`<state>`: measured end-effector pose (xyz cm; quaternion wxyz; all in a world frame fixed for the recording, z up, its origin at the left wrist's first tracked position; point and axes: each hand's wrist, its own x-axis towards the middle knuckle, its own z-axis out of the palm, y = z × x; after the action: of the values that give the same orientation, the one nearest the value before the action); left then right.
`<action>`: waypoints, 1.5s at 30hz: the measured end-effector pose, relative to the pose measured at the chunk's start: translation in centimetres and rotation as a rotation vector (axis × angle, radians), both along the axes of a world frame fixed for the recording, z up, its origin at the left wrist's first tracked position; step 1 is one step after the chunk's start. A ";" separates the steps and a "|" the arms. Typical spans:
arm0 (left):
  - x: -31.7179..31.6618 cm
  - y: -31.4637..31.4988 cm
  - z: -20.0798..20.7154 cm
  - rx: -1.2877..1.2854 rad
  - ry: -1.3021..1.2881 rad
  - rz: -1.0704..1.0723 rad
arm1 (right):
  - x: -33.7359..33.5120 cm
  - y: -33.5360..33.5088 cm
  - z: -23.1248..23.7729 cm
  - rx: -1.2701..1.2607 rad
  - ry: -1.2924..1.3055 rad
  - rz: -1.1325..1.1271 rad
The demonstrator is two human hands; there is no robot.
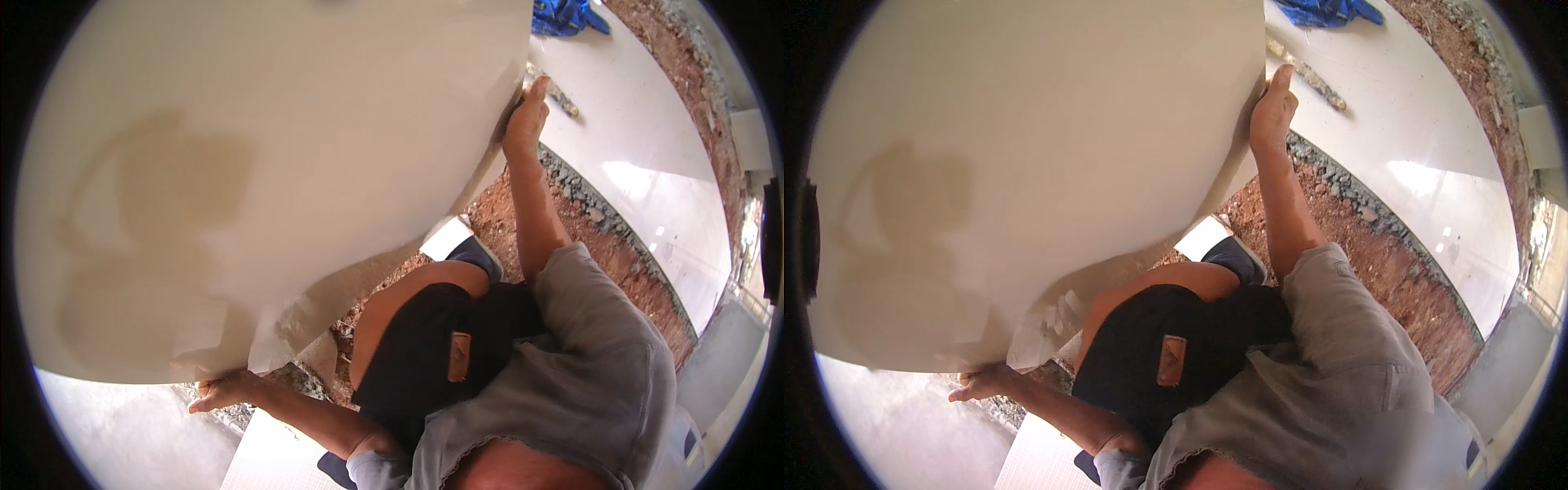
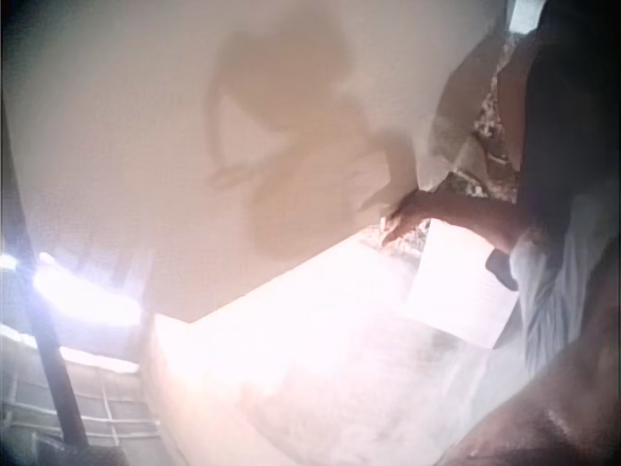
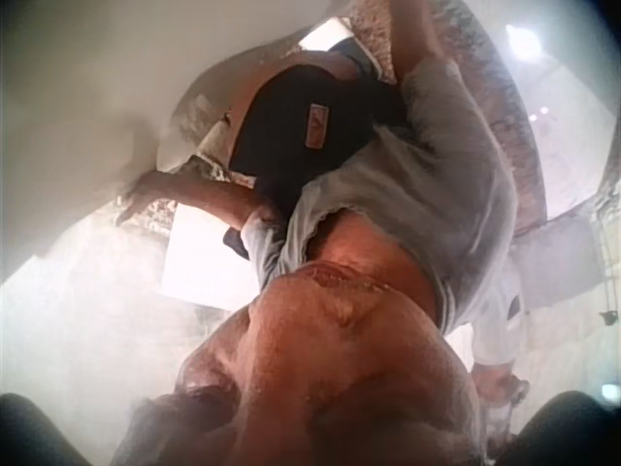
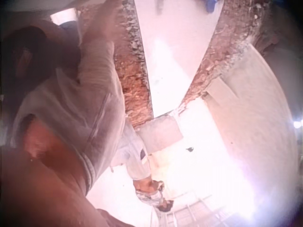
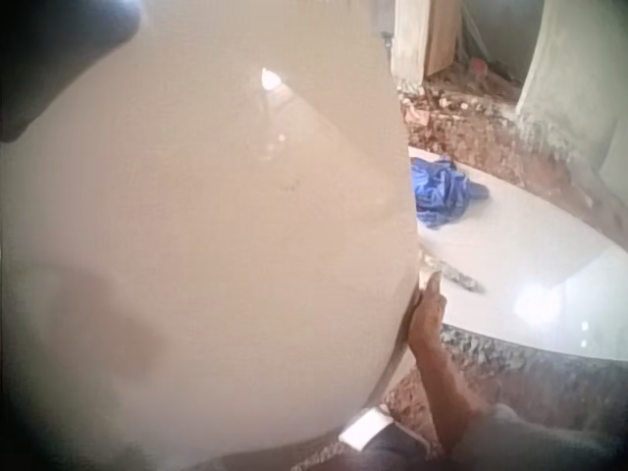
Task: The person spreads cement on the floor and a tile using a trowel, then places the tile onto the cemented area and taps it with a rubber mallet to secure it.
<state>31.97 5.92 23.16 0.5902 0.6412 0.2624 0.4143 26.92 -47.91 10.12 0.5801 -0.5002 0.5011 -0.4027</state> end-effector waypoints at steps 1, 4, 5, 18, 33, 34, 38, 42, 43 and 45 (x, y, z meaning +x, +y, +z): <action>0.3 -0.4 -0.1 0.016 -0.022 -0.042 | -0.2 0.0 -0.5 0.010 -0.065 -0.024; 0.7 -2.6 0.8 0.084 0.069 0.162 | -1.4 0.9 -1.8 0.013 -0.093 -0.033; 0.8 -3.5 1.1 0.142 0.100 0.205 | -1.9 1.1 -2.1 0.001 -0.089 -0.029; 0.0 -3.7 -0.5 0.084 0.101 0.131 | -6.9 0.5 -6.8 -0.103 0.000 0.120; 1.3 -5.6 -1.8 0.126 0.035 0.019 | 0.1 -19.0 24.8 -1.472 0.449 0.183; 1.2 -5.2 -2.1 0.118 0.033 0.013 | -0.4 -18.2 26.1 -1.433 0.481 0.286; 0.5 -3.6 -3.4 0.059 0.018 0.024 | 0.2 -10.3 30.2 -1.430 0.305 0.330; 0.0 -3.0 -4.3 0.165 -0.077 -0.197 | 2.5 -1.2 34.2 -1.596 0.199 0.397; -0.1 -3.2 -4.5 0.203 -0.067 -0.197 | 3.5 1.1 35.1 -1.622 0.154 0.443; -0.1 -3.6 -4.5 0.274 -0.047 -0.126 | 6.4 6.6 37.7 -1.757 -0.049 0.528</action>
<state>31.88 2.35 18.66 0.5279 0.7212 0.1485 0.4233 33.30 -41.34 47.79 0.0747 -0.8511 -0.1282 -0.5036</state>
